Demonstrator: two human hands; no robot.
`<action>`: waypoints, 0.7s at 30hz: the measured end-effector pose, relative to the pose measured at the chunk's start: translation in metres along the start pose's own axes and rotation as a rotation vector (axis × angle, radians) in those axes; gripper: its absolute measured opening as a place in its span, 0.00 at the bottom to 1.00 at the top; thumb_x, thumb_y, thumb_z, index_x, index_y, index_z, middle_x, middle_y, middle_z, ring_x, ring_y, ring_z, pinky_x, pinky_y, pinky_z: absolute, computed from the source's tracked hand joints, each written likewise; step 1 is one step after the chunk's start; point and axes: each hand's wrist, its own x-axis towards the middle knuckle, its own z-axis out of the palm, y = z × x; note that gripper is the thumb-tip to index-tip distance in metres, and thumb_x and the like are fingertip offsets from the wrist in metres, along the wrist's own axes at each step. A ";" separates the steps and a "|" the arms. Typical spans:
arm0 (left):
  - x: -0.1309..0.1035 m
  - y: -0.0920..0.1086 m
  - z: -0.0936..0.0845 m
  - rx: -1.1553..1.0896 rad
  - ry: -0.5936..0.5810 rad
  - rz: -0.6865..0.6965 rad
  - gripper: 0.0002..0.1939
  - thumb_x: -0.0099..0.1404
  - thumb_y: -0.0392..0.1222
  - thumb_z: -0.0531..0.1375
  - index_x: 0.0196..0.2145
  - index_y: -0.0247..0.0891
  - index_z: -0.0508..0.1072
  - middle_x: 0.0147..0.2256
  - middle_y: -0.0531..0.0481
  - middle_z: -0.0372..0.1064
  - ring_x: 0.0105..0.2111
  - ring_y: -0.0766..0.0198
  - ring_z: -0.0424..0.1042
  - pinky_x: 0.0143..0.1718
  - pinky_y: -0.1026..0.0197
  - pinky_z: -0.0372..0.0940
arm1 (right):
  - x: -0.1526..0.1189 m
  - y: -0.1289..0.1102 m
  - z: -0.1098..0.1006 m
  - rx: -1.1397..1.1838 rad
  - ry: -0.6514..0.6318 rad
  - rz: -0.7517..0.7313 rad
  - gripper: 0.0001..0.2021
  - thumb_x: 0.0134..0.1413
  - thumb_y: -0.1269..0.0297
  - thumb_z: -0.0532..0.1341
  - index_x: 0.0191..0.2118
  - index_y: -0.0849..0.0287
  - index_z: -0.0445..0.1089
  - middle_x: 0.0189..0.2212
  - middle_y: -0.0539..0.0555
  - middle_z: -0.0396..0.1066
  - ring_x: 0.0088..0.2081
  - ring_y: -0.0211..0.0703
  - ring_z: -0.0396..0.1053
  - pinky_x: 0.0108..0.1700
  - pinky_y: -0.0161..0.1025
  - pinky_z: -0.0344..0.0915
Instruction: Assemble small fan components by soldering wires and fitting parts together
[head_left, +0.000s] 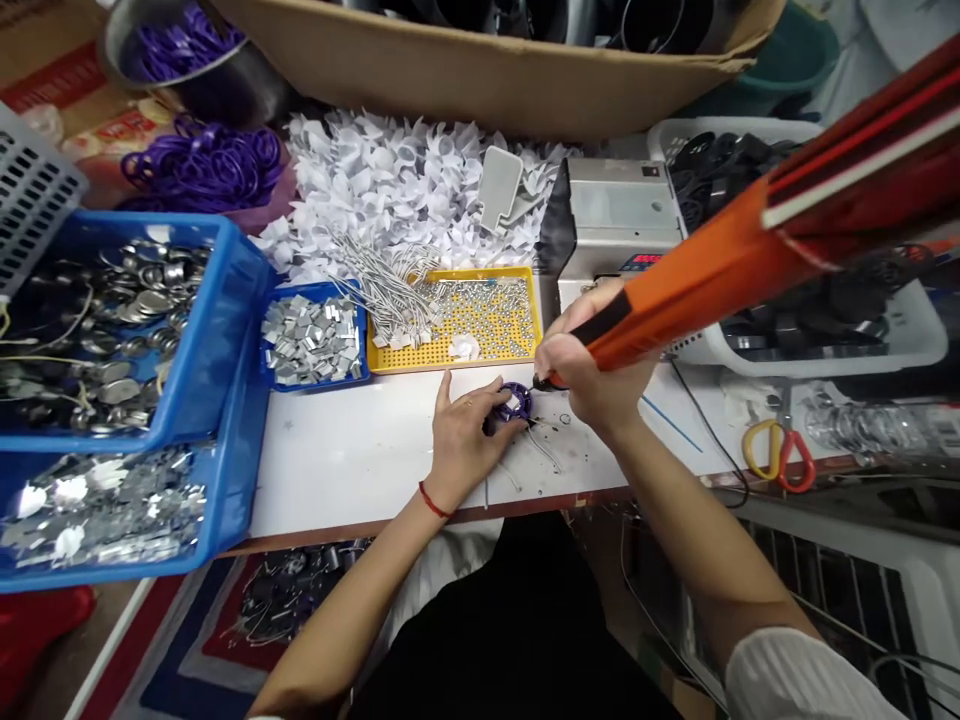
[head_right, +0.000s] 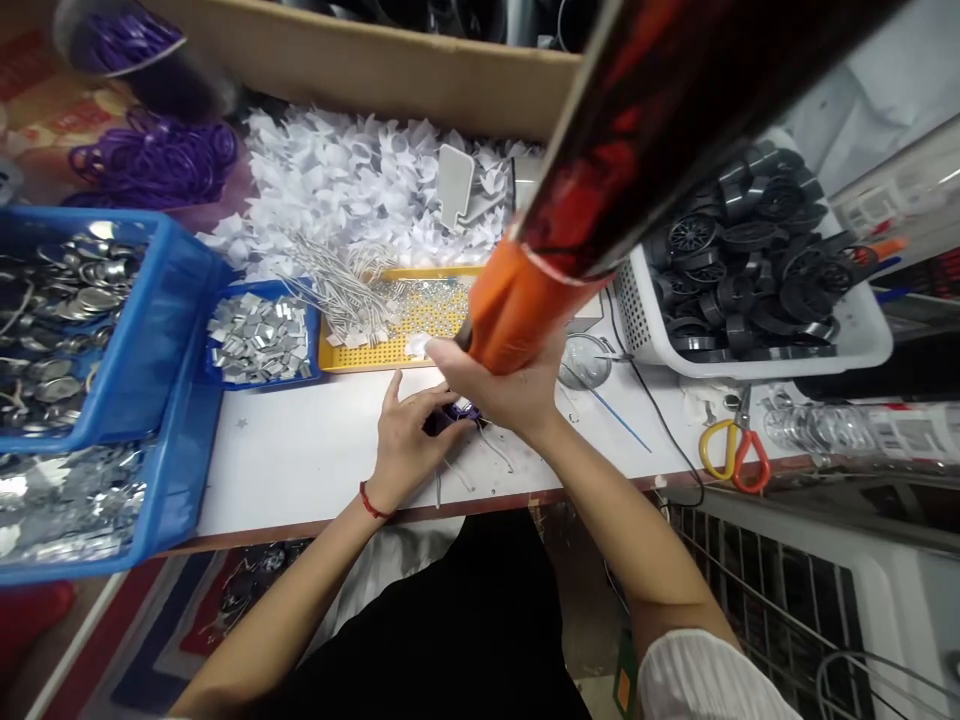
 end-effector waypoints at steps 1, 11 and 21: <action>0.000 0.000 0.000 -0.003 -0.004 -0.007 0.15 0.56 0.45 0.69 0.40 0.41 0.73 0.46 0.47 0.77 0.44 0.56 0.78 0.66 0.35 0.45 | -0.003 -0.002 0.006 0.039 0.028 0.024 0.14 0.47 0.58 0.64 0.26 0.53 0.55 0.16 0.42 0.58 0.19 0.36 0.64 0.20 0.36 0.64; 0.000 -0.001 0.000 0.007 -0.050 -0.047 0.13 0.58 0.45 0.67 0.40 0.42 0.73 0.39 0.51 0.78 0.39 0.58 0.78 0.65 0.40 0.52 | -0.012 0.013 0.008 0.113 -0.063 -0.043 0.16 0.48 0.56 0.65 0.27 0.54 0.55 0.16 0.42 0.60 0.17 0.34 0.62 0.18 0.35 0.60; 0.005 0.003 0.000 -0.025 -0.013 -0.104 0.16 0.56 0.41 0.68 0.40 0.40 0.70 0.36 0.53 0.76 0.37 0.59 0.77 0.61 0.47 0.61 | -0.024 0.026 0.011 0.168 -0.099 -0.114 0.13 0.47 0.61 0.67 0.30 0.54 0.59 0.18 0.43 0.64 0.16 0.34 0.63 0.17 0.35 0.62</action>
